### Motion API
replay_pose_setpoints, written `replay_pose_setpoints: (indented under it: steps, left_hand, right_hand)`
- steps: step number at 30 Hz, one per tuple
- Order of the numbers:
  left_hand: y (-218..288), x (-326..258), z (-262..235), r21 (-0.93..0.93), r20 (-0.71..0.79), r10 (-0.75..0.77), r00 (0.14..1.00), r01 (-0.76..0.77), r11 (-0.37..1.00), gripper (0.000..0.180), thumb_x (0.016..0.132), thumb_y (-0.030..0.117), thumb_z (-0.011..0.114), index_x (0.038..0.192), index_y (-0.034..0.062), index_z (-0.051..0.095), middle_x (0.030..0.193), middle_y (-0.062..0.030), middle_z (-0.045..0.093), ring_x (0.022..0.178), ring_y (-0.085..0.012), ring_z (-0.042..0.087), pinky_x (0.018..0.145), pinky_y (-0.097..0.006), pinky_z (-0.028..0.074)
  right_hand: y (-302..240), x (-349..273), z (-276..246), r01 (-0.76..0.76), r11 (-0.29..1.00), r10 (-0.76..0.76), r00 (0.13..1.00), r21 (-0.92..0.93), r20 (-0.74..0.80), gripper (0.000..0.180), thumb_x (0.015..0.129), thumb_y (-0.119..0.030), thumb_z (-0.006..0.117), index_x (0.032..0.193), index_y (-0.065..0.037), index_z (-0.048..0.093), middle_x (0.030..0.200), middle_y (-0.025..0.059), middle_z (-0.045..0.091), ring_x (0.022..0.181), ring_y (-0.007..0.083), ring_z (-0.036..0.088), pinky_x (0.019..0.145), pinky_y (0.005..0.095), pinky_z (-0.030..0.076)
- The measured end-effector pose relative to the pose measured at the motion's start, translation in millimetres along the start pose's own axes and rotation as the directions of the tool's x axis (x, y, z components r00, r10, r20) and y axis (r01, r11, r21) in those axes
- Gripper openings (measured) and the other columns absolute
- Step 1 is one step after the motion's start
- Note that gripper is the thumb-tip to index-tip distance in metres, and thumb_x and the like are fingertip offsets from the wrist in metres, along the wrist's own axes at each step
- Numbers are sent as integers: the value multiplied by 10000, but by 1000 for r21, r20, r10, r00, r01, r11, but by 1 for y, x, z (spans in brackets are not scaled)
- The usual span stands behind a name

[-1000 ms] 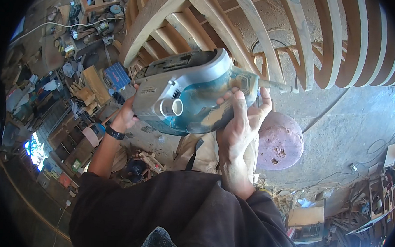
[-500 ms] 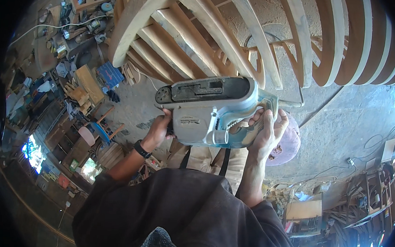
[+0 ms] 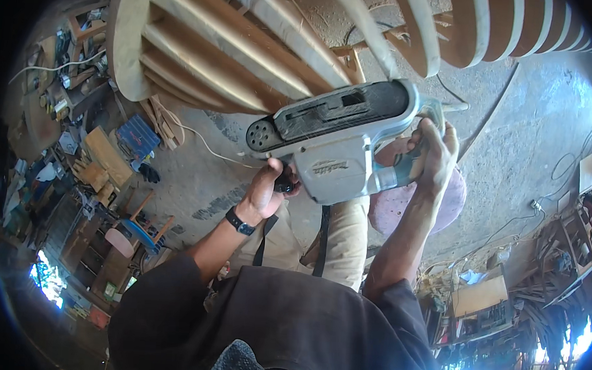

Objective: The person uses a belt sander to smooth the surface and edges of curved wooden ribs that form a large rounded furniture frame.

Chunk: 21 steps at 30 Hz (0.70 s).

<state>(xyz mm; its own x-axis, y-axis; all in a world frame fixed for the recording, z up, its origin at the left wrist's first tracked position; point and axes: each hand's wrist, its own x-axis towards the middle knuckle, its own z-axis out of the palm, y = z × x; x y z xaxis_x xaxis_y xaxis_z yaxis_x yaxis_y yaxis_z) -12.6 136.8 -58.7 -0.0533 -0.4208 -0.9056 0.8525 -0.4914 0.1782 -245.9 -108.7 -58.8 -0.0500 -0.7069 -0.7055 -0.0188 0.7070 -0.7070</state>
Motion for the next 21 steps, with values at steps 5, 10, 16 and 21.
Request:
replay_pose_setpoints:
  steps: [5, 10, 16, 21]
  left_hand:
    - [-15, 39, -10, -205, 151, 8, 988, 24, 978, 281, 854, 313, 744, 937, 69, 632, 809, -50, 629, 783, -236, 636, 684, -382, 515]
    - [-27, 61, -34, -260, 191, -136, 972, 183, 948, 66, 854, 109, 703, 860, 79, 644, 711, -33, 595, 731, -233, 632, 634, -356, 499]
    - [-52, 110, -68, -93, 225, -113, 968, 136, 986, 81, 840, 113, 683, 782, 101, 627, 681, -8, 550, 747, -230, 636, 692, -371, 505]
    - [-59, 151, -93, -65, 387, -131, 913, 169, 984, 56, 834, 44, 697, 847, 90, 669, 790, -60, 662, 859, -267, 669, 774, -425, 537]
  right_hand:
    - [39, 24, -12, 101, 993, -102, 995, 57, 20, 264, 879, -100, 654, 1071, 48, 549, 747, 82, 594, 569, 137, 563, 508, 240, 471]
    - [78, 30, -12, 152, 987, -153, 988, 53, 7, 265, 889, -134, 652, 1093, 10, 566, 734, 54, 596, 552, 117, 552, 499, 229, 453]
    - [129, 55, -15, 225, 974, -224, 974, -4, 29, 260, 864, -120, 667, 1074, 14, 592, 707, 39, 598, 562, 102, 553, 513, 221, 453]
    - [150, 76, -18, 316, 944, -310, 948, -99, 65, 164, 845, -126, 650, 962, -11, 638, 693, 19, 595, 558, 95, 549, 530, 234, 453]
